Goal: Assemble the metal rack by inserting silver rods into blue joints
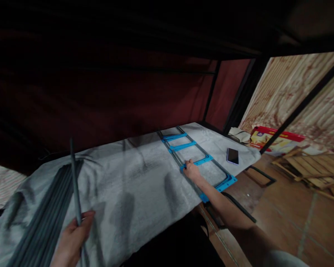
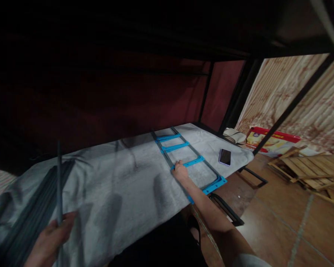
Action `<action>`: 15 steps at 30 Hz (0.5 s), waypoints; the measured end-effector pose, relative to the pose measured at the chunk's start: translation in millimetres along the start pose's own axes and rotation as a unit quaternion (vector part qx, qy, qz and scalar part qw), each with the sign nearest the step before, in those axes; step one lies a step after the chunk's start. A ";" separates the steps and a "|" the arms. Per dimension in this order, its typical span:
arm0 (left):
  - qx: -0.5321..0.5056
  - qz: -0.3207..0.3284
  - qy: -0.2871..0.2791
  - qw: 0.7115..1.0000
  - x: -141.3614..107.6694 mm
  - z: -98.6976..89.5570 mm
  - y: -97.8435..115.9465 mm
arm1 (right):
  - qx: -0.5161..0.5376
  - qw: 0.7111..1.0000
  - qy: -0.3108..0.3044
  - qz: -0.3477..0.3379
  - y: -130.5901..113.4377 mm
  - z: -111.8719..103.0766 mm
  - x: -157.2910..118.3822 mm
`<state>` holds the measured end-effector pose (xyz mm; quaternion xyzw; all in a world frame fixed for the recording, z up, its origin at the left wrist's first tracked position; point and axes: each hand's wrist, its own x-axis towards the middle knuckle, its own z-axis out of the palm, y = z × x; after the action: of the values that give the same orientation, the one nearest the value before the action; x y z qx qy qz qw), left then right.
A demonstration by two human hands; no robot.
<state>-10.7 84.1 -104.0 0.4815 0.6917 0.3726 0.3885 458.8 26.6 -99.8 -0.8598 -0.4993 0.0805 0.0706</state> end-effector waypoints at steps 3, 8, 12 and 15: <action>-0.168 -0.030 -0.157 0.973 -47.0 67.3 38.6 | 0.012 1.000 -0.011 -0.007 -7.0 -10.2 -4.2; -0.239 -0.068 -0.271 0.930 -105.7 175.6 83.2 | 0.049 0.998 -0.012 -0.028 -26.4 -16.4 -27.6; -0.267 -0.099 -0.296 0.912 -124.1 219.8 91.7 | 0.107 0.992 0.010 -0.073 -56.4 -8.9 -58.7; -0.287 -0.117 -0.271 0.911 -120.3 220.6 86.9 | 0.149 0.985 0.001 -0.089 -91.3 0.0 -80.4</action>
<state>248.0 22.8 -97.9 0.3477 0.4739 0.3622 0.7234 342.2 1.5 -75.9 -0.7918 -0.5563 0.1463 0.2054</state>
